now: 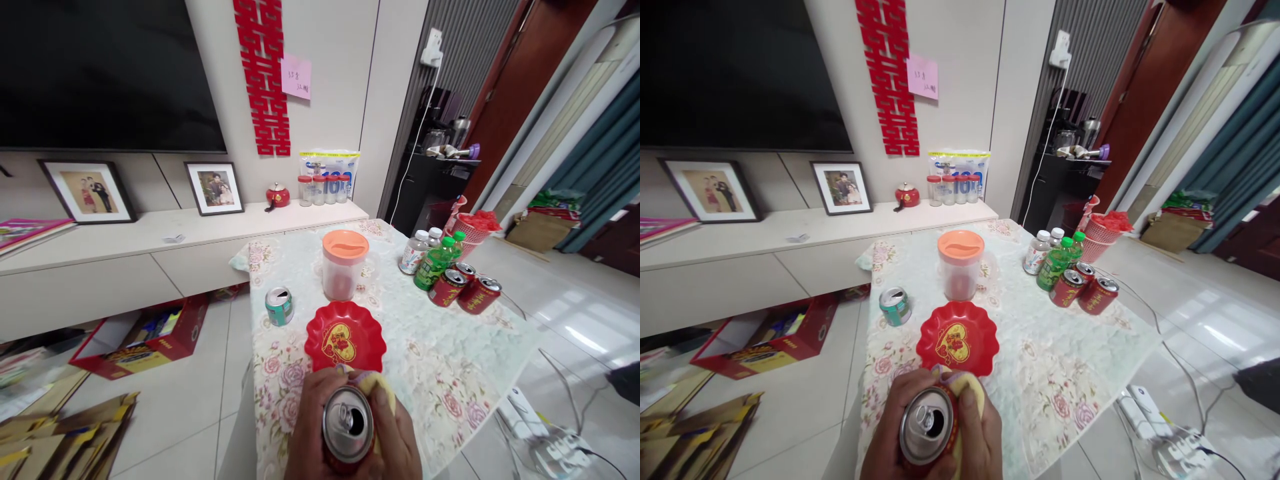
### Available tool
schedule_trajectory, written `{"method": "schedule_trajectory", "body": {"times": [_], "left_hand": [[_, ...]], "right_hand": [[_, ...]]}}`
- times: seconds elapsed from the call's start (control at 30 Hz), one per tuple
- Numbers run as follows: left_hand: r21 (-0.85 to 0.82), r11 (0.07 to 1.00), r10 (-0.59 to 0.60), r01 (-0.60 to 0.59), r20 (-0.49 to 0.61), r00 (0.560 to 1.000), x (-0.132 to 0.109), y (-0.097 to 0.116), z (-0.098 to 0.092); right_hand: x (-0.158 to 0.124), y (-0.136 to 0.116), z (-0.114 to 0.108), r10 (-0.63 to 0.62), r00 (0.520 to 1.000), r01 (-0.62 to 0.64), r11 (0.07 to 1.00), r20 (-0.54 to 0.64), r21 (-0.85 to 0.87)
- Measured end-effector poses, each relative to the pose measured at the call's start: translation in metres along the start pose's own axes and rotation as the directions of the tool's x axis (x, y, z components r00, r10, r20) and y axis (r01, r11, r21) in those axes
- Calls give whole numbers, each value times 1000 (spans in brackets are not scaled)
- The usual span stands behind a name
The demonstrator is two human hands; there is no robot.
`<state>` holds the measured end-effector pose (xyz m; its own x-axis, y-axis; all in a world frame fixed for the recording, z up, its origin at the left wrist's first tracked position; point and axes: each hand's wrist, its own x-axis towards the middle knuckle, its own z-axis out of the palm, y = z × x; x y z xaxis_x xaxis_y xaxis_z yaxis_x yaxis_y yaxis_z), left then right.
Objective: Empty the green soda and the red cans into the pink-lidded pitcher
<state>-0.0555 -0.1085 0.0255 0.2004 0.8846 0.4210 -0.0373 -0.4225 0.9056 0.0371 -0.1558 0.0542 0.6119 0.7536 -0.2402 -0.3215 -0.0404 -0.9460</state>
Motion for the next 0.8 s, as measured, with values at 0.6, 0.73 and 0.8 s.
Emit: {"method": "schedule_trajectory", "body": {"times": [0.6,0.73,0.8], "left_hand": [[-90,990,-117,108,-105,988,2,5,7],[-66,991,-124,116,-139,983,-1,-2,8],[-96,986,-142,133,-93,985,1,-2,5]], "right_hand": [[12,31,1,231,956,-274,924,180,266],[13,25,3,143,990,-139,967,-5,215],[10,21,2,48,998,-46,998,-35,49]]}}
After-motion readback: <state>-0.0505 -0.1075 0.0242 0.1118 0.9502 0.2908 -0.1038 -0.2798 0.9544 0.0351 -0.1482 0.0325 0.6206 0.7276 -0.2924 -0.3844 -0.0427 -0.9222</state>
